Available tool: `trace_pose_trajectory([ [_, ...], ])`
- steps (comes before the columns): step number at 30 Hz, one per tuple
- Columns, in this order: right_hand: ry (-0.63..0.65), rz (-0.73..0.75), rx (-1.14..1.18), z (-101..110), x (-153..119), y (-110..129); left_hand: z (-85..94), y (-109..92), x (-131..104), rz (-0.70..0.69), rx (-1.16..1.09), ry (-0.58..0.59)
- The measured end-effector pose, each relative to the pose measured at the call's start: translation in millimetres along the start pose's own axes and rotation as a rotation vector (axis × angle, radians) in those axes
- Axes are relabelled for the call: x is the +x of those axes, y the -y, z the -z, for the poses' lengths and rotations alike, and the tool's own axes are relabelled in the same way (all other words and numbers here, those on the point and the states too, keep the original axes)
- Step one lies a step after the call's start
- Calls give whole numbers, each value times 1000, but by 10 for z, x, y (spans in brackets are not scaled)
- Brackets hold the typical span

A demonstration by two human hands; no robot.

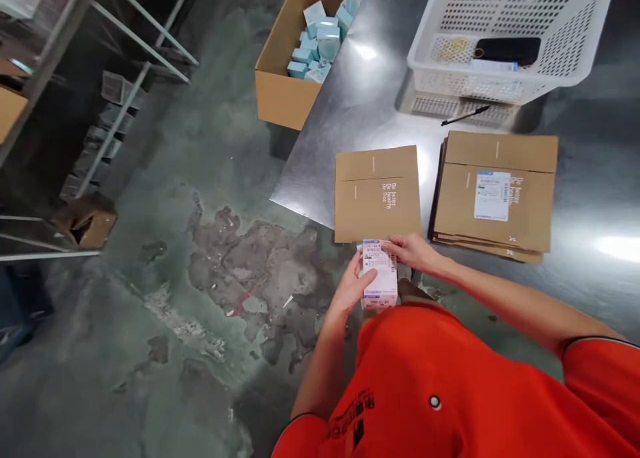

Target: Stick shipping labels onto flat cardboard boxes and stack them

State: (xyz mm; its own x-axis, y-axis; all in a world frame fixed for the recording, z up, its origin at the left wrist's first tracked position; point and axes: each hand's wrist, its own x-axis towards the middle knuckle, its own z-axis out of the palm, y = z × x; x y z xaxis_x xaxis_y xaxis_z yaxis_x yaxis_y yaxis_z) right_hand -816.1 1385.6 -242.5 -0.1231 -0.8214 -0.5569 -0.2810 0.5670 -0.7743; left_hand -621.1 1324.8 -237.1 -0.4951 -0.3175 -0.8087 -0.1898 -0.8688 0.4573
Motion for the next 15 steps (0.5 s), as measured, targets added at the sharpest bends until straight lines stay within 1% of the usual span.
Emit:
trace_pose_trajectory([
  [4,102,-2,-1,-56,-12,119,-56,-229,149,-130,84,-131],
  [5,102,-4,14,-58,-15,143,-72,-259,201,-149,119,-160],
  [7,59,9,17,-48,-8,165,-87,-266,302,-183,192,-210],
  [9,29,26,-39,-17,44,153,-72,-212,398,-233,257,-243],
  [10,40,23,-79,10,98,136,-52,-169,445,-250,280,-246],
  [12,43,4,-152,91,281,89,5,-58,530,-216,273,-228],
  [13,0,-2,-185,148,410,63,41,8,561,-177,251,-213],
  [15,-161,-3,-293,283,715,15,127,160,572,-78,210,-171],
])
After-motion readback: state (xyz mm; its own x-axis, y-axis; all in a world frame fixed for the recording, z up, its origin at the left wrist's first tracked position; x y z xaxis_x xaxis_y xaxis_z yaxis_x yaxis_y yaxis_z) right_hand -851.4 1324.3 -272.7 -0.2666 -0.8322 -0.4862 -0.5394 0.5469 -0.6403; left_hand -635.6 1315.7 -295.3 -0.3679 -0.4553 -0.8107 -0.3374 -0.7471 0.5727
